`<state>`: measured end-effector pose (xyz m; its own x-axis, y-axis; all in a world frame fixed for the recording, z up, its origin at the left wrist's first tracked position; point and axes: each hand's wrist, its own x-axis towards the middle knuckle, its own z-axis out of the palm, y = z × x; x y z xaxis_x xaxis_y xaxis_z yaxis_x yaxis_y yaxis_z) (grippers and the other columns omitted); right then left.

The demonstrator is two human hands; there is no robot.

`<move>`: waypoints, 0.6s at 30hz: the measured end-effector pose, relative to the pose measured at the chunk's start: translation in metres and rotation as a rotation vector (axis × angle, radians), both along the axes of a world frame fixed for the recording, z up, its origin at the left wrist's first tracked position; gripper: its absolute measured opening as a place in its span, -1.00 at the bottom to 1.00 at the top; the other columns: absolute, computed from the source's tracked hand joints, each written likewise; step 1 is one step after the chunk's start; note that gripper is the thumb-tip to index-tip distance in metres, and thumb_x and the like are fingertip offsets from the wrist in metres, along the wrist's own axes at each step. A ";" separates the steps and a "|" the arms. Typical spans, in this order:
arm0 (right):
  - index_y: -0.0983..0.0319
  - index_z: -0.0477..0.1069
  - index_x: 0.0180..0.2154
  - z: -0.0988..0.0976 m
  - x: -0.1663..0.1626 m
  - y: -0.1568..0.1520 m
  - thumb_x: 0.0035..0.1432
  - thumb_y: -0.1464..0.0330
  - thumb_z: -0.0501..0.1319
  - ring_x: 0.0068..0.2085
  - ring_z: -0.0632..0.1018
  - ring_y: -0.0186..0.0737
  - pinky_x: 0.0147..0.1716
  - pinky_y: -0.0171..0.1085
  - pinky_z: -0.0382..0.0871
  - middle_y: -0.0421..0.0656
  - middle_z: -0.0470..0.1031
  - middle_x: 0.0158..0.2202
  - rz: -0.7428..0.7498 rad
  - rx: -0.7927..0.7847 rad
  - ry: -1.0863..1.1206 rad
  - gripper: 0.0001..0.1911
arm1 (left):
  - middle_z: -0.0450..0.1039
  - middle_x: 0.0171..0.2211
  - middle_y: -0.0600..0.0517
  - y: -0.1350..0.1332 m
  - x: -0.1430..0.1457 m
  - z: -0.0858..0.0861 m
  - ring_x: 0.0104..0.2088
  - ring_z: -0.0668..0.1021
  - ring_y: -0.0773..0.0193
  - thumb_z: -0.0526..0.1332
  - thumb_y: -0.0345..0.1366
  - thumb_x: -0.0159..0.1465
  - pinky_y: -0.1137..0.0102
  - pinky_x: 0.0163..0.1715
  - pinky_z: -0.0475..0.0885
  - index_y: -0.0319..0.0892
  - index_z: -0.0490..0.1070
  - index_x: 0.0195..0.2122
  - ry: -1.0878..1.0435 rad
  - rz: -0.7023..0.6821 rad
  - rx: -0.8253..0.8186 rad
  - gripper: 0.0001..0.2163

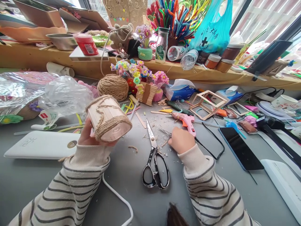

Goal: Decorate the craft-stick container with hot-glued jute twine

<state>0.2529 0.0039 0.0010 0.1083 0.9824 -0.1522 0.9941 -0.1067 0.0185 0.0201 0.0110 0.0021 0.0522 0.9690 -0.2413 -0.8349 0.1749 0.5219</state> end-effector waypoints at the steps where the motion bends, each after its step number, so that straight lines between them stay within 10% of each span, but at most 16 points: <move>1: 0.34 0.41 -0.40 -0.001 0.002 0.000 -0.09 0.41 0.13 -0.39 0.51 -0.08 -0.56 -0.29 0.20 0.02 0.49 -0.47 0.006 0.006 0.030 -0.83 | 0.52 -0.17 0.11 0.000 0.000 0.000 0.00 0.43 0.18 0.14 -0.08 0.14 0.21 0.13 0.18 -0.07 0.38 -0.08 -0.006 0.004 0.029 -0.65; 10: 0.23 0.33 -0.52 -0.009 0.009 0.003 -0.12 0.36 0.12 -0.56 0.44 -0.33 -0.47 -0.33 0.28 -0.25 0.42 -0.65 0.009 0.086 0.479 -0.92 | 0.30 0.08 -0.07 -0.007 0.003 0.003 0.18 0.15 -0.08 0.20 -0.05 0.06 -0.07 0.14 -0.02 -0.13 0.30 0.01 0.055 0.054 0.147 -0.50; 18: 0.23 0.26 -0.56 -0.015 0.002 0.003 -0.17 0.10 0.21 -0.64 0.24 -0.41 -0.62 -0.35 0.11 -0.30 0.22 -0.71 0.022 0.189 0.825 -0.68 | 0.42 -0.03 0.00 -0.002 -0.006 -0.005 0.16 0.23 0.02 0.21 0.01 0.01 0.06 0.17 0.04 -0.16 0.38 -0.09 -0.050 -0.010 0.026 -0.52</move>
